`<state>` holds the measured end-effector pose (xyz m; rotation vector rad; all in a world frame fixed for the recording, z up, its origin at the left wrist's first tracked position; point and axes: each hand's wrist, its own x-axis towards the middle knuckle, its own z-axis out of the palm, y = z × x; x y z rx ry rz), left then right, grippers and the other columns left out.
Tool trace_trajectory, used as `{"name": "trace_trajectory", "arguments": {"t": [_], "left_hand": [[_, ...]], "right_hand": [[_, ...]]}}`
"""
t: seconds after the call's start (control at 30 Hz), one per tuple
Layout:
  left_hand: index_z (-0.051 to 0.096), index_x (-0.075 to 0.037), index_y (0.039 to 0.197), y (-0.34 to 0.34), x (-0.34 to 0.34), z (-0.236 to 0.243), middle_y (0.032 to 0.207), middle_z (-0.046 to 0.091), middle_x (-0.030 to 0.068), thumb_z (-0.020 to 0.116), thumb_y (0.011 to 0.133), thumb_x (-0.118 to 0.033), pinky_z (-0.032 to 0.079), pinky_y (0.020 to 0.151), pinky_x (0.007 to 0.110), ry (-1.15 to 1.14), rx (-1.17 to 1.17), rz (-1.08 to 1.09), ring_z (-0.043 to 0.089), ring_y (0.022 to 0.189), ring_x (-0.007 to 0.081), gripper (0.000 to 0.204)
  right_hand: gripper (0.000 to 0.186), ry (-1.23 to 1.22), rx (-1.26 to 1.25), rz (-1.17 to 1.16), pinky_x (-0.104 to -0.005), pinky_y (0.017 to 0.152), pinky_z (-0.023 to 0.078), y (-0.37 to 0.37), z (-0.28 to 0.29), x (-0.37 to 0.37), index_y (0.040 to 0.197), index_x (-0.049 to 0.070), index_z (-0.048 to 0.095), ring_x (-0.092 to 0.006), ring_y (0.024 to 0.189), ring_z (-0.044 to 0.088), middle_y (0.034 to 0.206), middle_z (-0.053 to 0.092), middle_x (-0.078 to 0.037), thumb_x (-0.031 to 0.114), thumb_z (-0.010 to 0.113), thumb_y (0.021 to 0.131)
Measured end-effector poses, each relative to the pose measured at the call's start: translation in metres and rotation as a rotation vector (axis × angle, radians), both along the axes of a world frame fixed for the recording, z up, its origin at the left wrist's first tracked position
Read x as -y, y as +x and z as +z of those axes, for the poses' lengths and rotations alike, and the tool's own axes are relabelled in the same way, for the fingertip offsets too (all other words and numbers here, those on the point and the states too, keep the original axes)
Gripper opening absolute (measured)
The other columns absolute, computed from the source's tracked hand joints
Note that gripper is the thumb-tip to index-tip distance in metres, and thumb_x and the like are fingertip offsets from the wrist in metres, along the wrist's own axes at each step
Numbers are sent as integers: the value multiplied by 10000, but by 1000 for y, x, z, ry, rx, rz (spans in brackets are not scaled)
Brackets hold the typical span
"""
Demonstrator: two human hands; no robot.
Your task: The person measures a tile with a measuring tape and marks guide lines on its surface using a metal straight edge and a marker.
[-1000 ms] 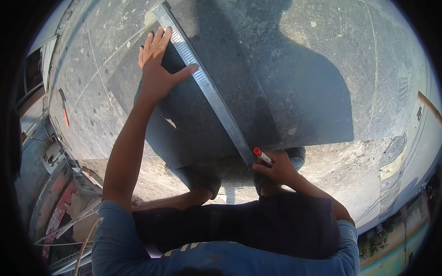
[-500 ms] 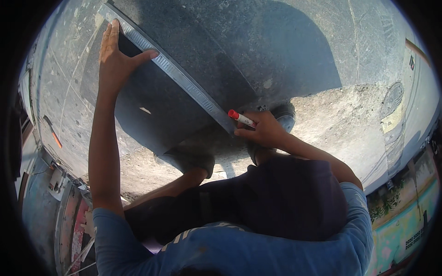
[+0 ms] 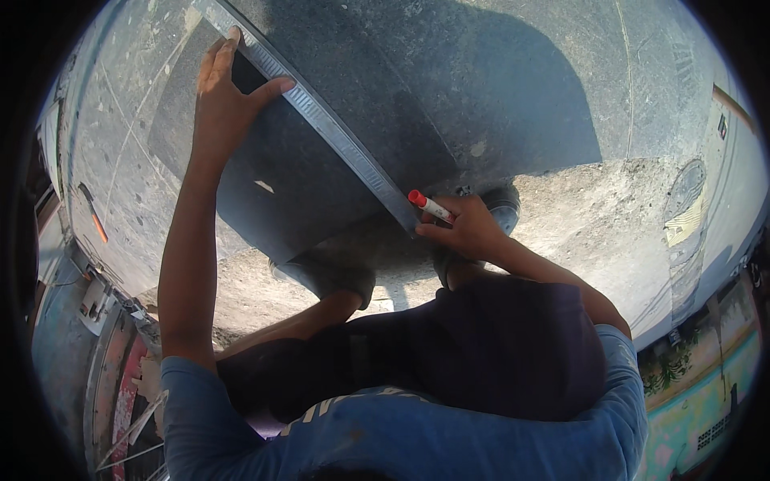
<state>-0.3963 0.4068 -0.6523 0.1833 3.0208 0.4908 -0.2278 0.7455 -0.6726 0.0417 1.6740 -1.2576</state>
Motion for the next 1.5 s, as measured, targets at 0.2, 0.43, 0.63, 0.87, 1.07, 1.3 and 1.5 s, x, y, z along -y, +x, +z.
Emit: {"name": "trace_trajectory", "arguments": {"t": [0.2, 0.43, 0.63, 0.87, 1.07, 1.3, 1.5], "left_hand": [[470, -43, 1456, 1, 1, -1, 1453, 472, 214, 896, 655, -472, 463, 1076, 488, -29, 5, -7, 485, 1342, 387, 1004], [477, -42, 1451, -2, 0, 2, 1459, 468, 211, 896, 652, -473, 469, 1070, 493, -91, 15, 3, 482, 1346, 385, 1000], [437, -17, 1479, -1, -6, 6, 1478, 449, 226, 916, 602, -475, 480, 1065, 495, -93, 68, 32, 452, 1374, 390, 1100], [407, 46, 1477, 1, -10, 16, 1487, 402, 286, 923, 545, -563, 332, 1131, 616, -105, 124, 43, 372, 1411, 460, 1227], [446, 28, 1436, 3, -23, 23, 1492, 365, 232, 935, 560, -481, 357, 1115, 583, -144, 129, 63, 425, 1356, 430, 1125], [477, -22, 1388, 20, -25, 20, 1478, 397, 191, 865, 724, -345, 422, 1095, 487, -52, 110, -5, 454, 1335, 395, 834], [360, 30, 1466, 33, -39, 26, 1568, 268, 279, 899, 626, -512, 368, 1141, 509, -89, 236, -28, 344, 1437, 434, 1136]], "right_hand": [[246, 55, 48, 19, -287, 648, 447, 0, 3, 1, 922, 39, 692, -87, 672, 571, 737, 664, -47, 217, 824, 816], [230, 25, 23, 4, -284, 646, 449, -3, 3, 1, 910, 44, 687, -84, 665, 565, 720, 647, -33, 212, 817, 820], [233, 14, -30, -31, -270, 614, 437, 4, -1, 0, 885, 42, 677, -61, 640, 532, 674, 606, -10, 214, 821, 821], [286, 22, -17, -9, -285, 585, 416, 10, -8, -1, 908, 41, 681, -72, 609, 511, 651, 602, -48, 271, 824, 818], [280, 39, -1, -18, -278, 596, 425, 13, -7, -2, 893, 36, 676, -71, 620, 528, 666, 621, -38, 258, 828, 813], [240, 32, 52, -38, -281, 628, 449, -1, 0, 5, 889, 48, 684, -71, 657, 555, 702, 637, -33, 231, 820, 817], [224, 11, 17, -46, -254, 588, 399, 1, 0, 4, 851, 33, 664, -36, 641, 480, 660, 565, 26, 178, 830, 813]]}}
